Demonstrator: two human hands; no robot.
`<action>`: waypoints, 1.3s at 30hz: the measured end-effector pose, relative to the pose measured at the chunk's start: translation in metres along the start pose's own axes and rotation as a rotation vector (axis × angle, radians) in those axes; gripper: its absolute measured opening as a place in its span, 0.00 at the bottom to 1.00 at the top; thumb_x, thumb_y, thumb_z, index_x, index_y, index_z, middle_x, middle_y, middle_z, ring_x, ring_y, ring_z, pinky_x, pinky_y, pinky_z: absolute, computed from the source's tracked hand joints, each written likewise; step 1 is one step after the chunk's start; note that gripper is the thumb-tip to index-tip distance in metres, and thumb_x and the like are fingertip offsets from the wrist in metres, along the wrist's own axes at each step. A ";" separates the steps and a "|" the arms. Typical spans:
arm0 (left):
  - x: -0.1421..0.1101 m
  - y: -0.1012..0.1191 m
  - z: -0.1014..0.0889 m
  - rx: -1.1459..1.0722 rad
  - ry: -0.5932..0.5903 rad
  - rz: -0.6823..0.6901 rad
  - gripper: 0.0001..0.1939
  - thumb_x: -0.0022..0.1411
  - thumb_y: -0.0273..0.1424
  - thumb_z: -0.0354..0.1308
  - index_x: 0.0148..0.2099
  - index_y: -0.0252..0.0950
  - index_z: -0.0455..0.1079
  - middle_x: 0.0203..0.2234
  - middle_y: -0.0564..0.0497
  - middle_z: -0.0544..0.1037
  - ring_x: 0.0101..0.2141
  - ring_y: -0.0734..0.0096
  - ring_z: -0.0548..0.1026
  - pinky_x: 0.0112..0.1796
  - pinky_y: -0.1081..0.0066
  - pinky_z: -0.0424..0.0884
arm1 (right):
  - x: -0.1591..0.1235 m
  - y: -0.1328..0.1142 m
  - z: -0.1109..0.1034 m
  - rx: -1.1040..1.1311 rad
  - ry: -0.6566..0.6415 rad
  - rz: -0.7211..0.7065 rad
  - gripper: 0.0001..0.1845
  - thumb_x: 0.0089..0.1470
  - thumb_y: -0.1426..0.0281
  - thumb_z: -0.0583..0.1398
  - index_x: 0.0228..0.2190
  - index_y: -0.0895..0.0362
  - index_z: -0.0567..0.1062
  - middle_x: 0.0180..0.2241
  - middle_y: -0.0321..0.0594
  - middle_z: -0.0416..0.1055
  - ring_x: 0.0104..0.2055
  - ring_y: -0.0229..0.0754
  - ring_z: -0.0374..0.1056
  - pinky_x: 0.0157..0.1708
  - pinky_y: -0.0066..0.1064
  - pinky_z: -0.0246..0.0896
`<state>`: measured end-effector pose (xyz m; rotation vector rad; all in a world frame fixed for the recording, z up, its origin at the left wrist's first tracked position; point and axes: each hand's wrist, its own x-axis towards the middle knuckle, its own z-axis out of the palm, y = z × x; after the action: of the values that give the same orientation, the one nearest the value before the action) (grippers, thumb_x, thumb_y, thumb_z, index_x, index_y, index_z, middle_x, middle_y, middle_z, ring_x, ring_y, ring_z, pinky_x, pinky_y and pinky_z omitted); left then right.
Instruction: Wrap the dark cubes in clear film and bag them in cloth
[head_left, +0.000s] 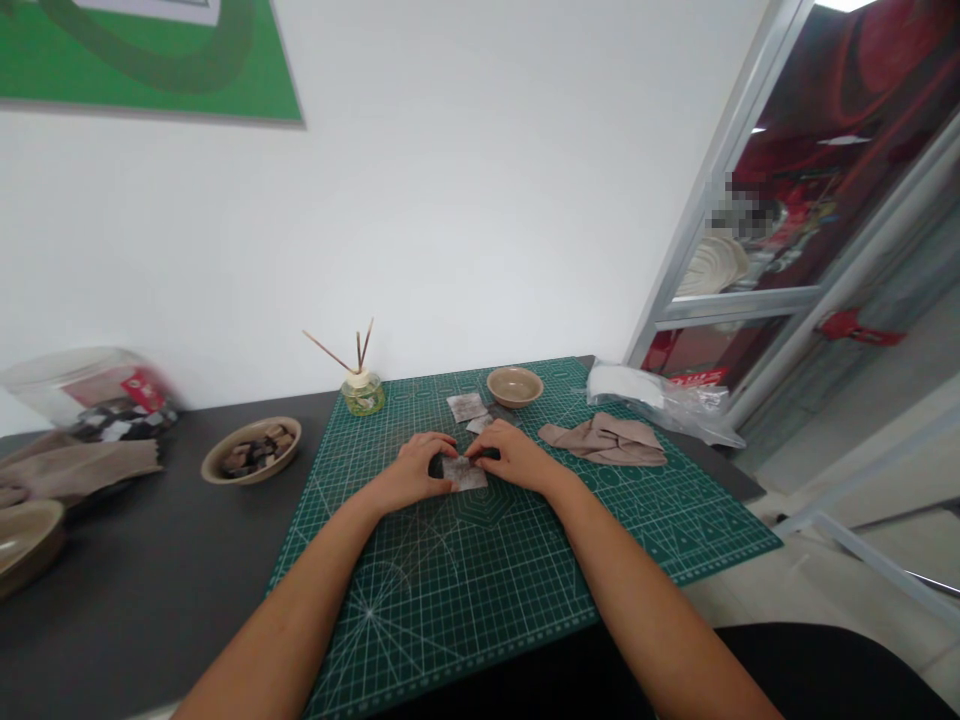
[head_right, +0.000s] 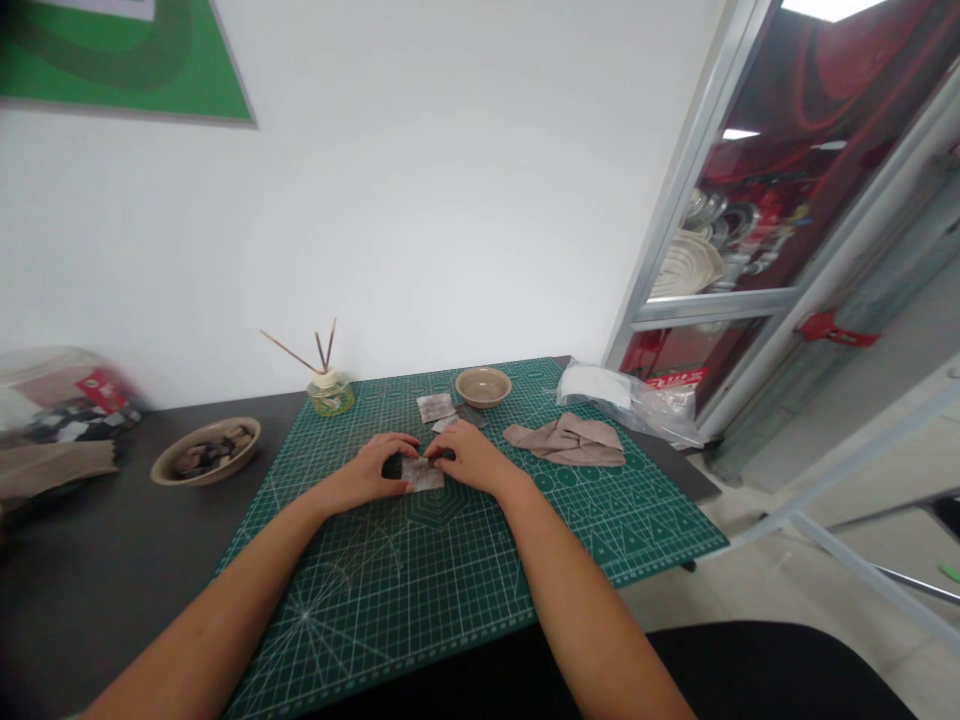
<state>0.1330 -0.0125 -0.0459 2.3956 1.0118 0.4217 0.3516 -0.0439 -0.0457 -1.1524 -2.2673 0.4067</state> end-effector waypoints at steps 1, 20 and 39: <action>0.000 0.000 0.000 0.000 0.000 0.001 0.19 0.50 0.31 0.65 0.45 0.40 0.70 0.54 0.48 0.69 0.57 0.54 0.63 0.57 0.54 0.57 | 0.000 0.000 0.001 -0.002 -0.007 -0.004 0.11 0.49 0.80 0.63 0.35 0.56 0.79 0.31 0.38 0.74 0.39 0.42 0.65 0.43 0.35 0.57; 0.002 -0.003 0.002 0.020 -0.001 -0.011 0.19 0.49 0.33 0.65 0.45 0.41 0.70 0.54 0.48 0.70 0.57 0.54 0.63 0.57 0.54 0.57 | 0.003 -0.007 0.008 0.004 0.012 0.018 0.06 0.48 0.80 0.64 0.30 0.59 0.76 0.31 0.39 0.74 0.38 0.42 0.65 0.41 0.33 0.57; 0.002 -0.001 0.001 0.007 0.012 0.007 0.20 0.49 0.33 0.65 0.46 0.41 0.70 0.53 0.48 0.71 0.56 0.54 0.64 0.57 0.54 0.57 | 0.006 -0.004 0.013 0.011 0.026 -0.020 0.08 0.49 0.80 0.63 0.33 0.58 0.77 0.33 0.39 0.73 0.40 0.42 0.64 0.44 0.35 0.57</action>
<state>0.1338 -0.0109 -0.0477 2.4059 1.0123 0.4357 0.3386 -0.0419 -0.0518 -1.1229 -2.2497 0.3938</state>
